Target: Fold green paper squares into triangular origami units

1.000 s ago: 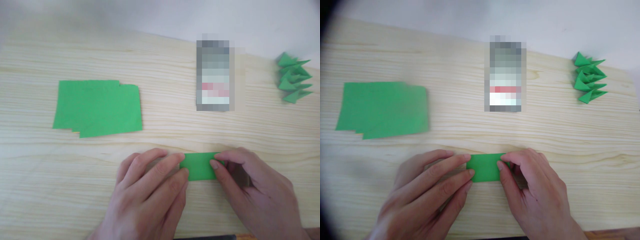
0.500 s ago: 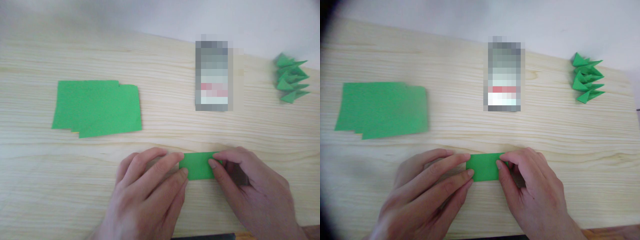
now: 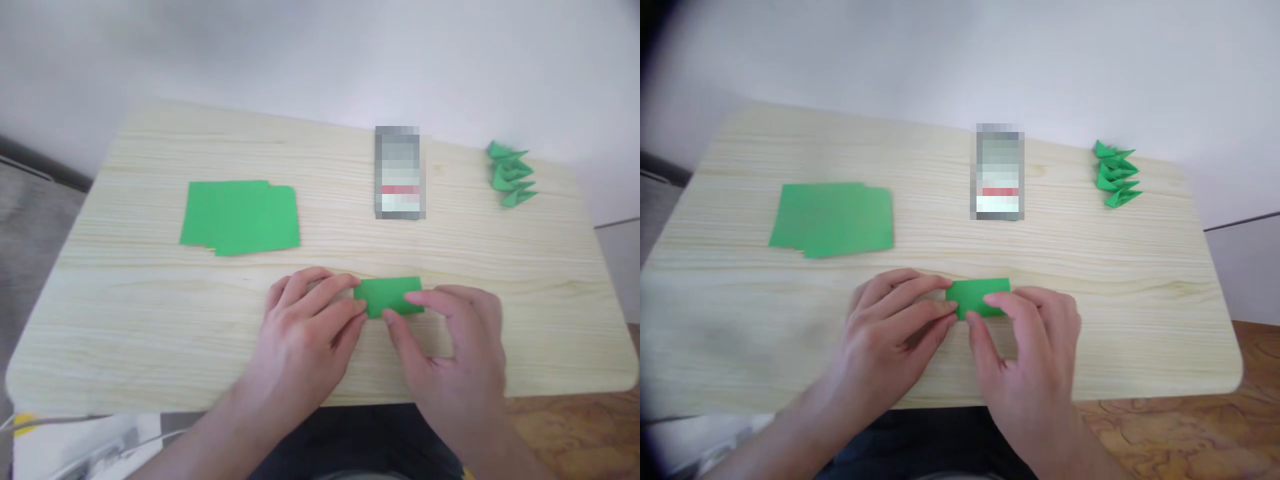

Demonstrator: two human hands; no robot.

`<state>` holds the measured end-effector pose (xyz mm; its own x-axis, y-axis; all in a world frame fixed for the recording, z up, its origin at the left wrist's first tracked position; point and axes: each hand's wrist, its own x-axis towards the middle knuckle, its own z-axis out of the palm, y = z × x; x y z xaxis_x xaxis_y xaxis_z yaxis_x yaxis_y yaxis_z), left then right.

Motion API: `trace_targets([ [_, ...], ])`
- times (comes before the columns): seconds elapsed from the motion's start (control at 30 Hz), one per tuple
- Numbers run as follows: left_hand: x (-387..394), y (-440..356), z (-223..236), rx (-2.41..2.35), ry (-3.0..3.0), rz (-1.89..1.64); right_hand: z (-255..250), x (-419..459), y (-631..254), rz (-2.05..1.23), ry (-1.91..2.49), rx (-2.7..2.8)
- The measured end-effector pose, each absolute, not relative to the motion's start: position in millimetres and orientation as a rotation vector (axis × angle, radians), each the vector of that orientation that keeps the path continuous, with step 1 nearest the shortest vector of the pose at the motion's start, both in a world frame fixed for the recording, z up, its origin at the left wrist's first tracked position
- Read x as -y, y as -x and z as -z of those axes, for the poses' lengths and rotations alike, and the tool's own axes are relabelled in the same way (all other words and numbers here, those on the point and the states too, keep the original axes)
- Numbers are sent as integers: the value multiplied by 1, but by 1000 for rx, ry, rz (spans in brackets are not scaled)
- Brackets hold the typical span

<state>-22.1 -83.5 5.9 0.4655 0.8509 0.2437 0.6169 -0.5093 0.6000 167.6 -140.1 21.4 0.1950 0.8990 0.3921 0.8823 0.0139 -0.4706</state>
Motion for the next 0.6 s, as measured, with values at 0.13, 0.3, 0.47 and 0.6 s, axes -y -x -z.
trace_targets([
  [0.13,84,20,-2,-1237,-2303,-771,-8,146,-148,-4,1950,1667],
  [0.3,84,20,1,-1240,-2319,-763,2,147,-154,16,1959,1644],
  [0.47,83,19,2,-1243,-2336,-774,6,153,-174,-2,1986,1585],
  [0.6,83,19,1,-1242,-2358,-768,13,158,-193,18,1976,1544],
])
